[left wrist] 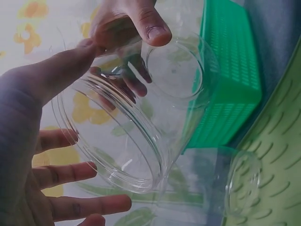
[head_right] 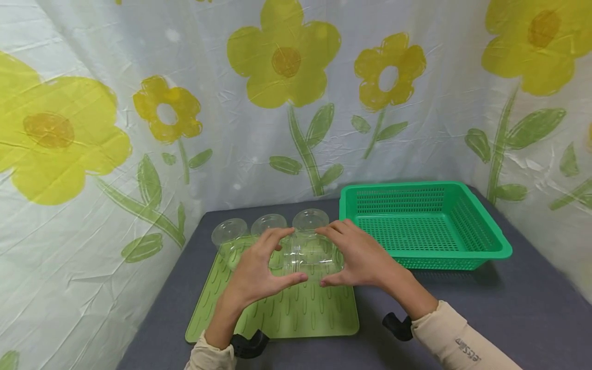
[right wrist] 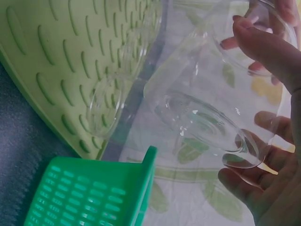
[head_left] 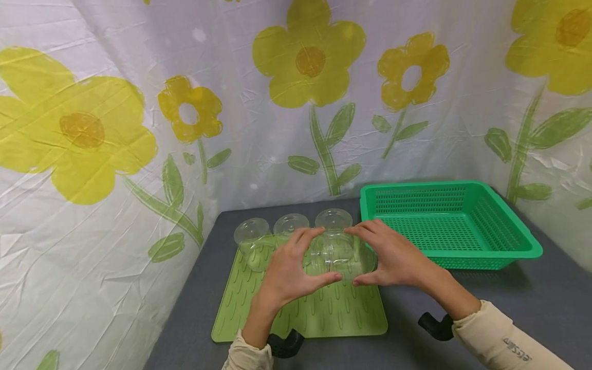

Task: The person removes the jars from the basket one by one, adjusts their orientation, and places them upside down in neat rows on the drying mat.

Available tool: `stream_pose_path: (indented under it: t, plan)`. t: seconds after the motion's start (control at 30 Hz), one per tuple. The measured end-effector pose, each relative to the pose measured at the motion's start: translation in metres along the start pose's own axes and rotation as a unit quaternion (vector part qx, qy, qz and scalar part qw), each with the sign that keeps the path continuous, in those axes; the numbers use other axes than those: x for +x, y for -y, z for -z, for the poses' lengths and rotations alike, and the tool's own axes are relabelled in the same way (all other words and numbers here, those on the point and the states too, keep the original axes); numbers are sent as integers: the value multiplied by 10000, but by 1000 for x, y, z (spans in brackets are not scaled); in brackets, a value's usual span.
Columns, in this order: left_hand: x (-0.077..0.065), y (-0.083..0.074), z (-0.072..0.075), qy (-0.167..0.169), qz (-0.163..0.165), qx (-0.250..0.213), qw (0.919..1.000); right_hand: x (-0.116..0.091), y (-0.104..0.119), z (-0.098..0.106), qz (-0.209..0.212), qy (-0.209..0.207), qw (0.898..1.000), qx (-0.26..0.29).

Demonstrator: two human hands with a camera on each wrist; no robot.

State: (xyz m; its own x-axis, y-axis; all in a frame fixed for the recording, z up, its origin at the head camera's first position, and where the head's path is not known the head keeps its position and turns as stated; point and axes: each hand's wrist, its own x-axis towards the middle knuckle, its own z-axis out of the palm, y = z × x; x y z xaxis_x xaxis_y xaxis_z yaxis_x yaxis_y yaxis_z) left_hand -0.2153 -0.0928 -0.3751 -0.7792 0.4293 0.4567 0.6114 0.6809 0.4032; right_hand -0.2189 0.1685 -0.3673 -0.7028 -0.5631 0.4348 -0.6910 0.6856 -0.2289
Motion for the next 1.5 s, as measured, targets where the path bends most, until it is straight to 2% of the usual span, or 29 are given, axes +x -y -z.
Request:
stream_pose_path:
  t: [0.4,0.77,0.97,1.13,1.4,1.5]
  plan:
    - [-2,4,-1,152,122,-700,9974,3,2,-1,68,6,9999,-117]
    - [-7,11,-3,-195,55,-949,9953,3,3,0,91,-26,10000,29]
    - [-11,14,-3,-406,2,-1103,9931,1,1,1,-219,-105,9987,453]
    - [-15,18,-3,-452,97,-1274,9908,-2,-4,2,-535,-127,9938,964]
    - [-21,24,-2,-624,140,-1686,9836,-8,-13,0,-789,-82,9803,1808]
    - [-22,25,-2,-684,60,-1769,9818,-9,-15,-1,-838,-63,9715,2217]
